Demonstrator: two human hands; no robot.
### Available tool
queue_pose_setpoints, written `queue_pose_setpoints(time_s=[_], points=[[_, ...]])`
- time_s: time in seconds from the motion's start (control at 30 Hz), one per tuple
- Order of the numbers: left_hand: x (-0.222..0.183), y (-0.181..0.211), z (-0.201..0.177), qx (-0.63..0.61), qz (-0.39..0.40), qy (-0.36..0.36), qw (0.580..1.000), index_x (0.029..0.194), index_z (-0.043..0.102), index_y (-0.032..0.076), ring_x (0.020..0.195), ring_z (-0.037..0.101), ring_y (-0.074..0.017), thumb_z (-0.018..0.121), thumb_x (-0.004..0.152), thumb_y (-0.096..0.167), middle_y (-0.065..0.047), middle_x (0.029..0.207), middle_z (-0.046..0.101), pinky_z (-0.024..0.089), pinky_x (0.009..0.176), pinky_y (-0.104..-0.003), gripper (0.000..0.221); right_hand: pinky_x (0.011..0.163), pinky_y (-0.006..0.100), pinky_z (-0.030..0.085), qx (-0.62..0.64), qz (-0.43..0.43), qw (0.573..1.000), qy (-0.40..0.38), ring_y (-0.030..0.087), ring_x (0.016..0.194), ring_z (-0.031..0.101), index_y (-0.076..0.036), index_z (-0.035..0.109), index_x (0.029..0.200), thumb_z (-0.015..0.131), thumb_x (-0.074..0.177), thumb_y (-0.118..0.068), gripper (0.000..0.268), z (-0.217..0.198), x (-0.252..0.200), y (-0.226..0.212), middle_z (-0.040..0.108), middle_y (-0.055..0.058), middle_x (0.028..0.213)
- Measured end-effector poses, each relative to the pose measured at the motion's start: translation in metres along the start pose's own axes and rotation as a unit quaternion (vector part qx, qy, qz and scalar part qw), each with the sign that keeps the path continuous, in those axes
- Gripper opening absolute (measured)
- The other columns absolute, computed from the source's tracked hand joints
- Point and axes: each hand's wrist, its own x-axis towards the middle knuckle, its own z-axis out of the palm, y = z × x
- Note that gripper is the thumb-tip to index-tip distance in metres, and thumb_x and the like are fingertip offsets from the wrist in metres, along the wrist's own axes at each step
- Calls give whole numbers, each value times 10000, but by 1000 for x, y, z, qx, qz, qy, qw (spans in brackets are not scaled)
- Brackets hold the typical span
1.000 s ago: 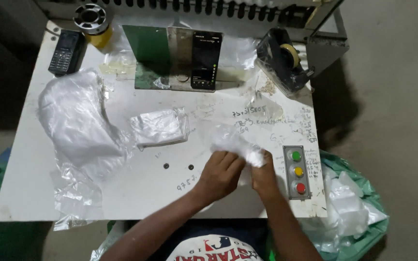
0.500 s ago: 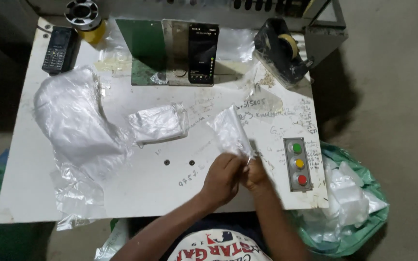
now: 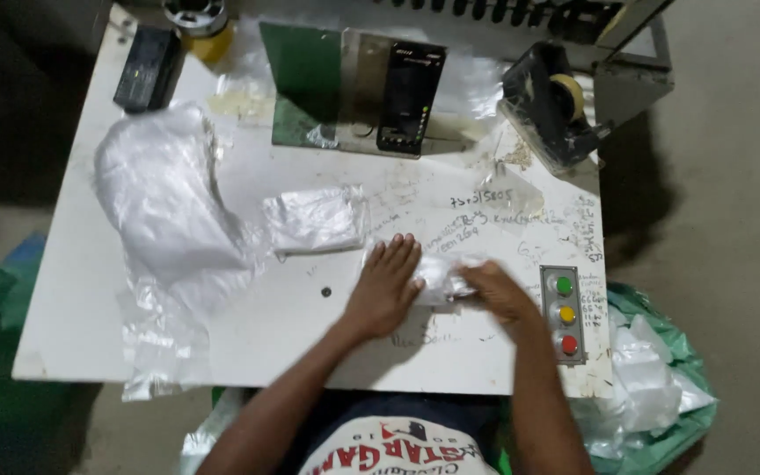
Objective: The person is manually packaging small black components into individual plastic bags at a workstation.
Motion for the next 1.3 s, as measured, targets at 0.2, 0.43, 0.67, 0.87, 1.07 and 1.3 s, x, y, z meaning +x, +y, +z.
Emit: queue_pose_setpoints(time_s=[0.2, 0.43, 0.67, 0.87, 1.07, 1.3], points=[[8, 14, 12, 74, 24, 113, 991, 1551, 445, 41, 1523, 336, -341, 297, 1129, 331, -195, 1617, 407, 150, 1286, -471, 534, 1191, 559, 318, -429, -263, 764, 404, 281, 1518, 353, -360, 168, 1656, 520, 1118, -293, 646, -17, 34, -4, 295, 42, 1675], [3, 34, -10, 256, -81, -7, 963, 1566, 384, 29, 1578, 153, -356, 384, 1019, 278, -192, 1634, 367, 21, 1278, -513, 602, 1254, 598, 94, -618, -422, 652, 122, 516, 1545, 87, 15, 115, 1649, 524, 1051, -219, 762, 66, 54, 51, 83, 308, 1693], [26, 2, 2, 277, -45, 38, 959, 1543, 408, 26, 1581, 125, -366, 474, 971, 362, -167, 1667, 305, 46, 1298, -527, 667, 1279, 512, 56, -625, -395, 671, 54, 436, 1565, 116, 8, 151, 1644, 529, 954, -338, 859, 37, 93, 59, 148, 250, 1704], [30, -9, 15, 241, 19, 155, 958, 1625, 255, 49, 1580, 173, -340, 436, 1027, 342, -196, 1684, 251, 90, 1291, -488, 690, 1280, 476, 154, -537, -348, 766, 61, 318, 1596, 151, -87, 182, 1636, 494, 996, -467, 807, 50, 79, 39, 184, 135, 1716], [21, -31, 50, 177, 271, 170, 931, 1218, 669, 84, 1176, 612, -434, 716, 923, 335, -230, 1362, 584, 518, 888, -495, 390, 790, 379, 659, 120, -279, 953, -4, 320, 1143, 714, -132, 592, 1420, 545, 1059, -313, 406, -71, 136, 7, 670, 195, 1349], [21, 28, 7, -67, 137, 172, 973, 965, 632, 157, 1094, 622, -284, 562, 1039, 220, -51, 1249, 630, 481, 834, -392, 120, 1088, 437, 513, -278, -316, 904, 72, 299, 1350, 537, 43, 509, 1441, 800, 756, -51, 750, -47, 8, 22, 572, 245, 1444]])
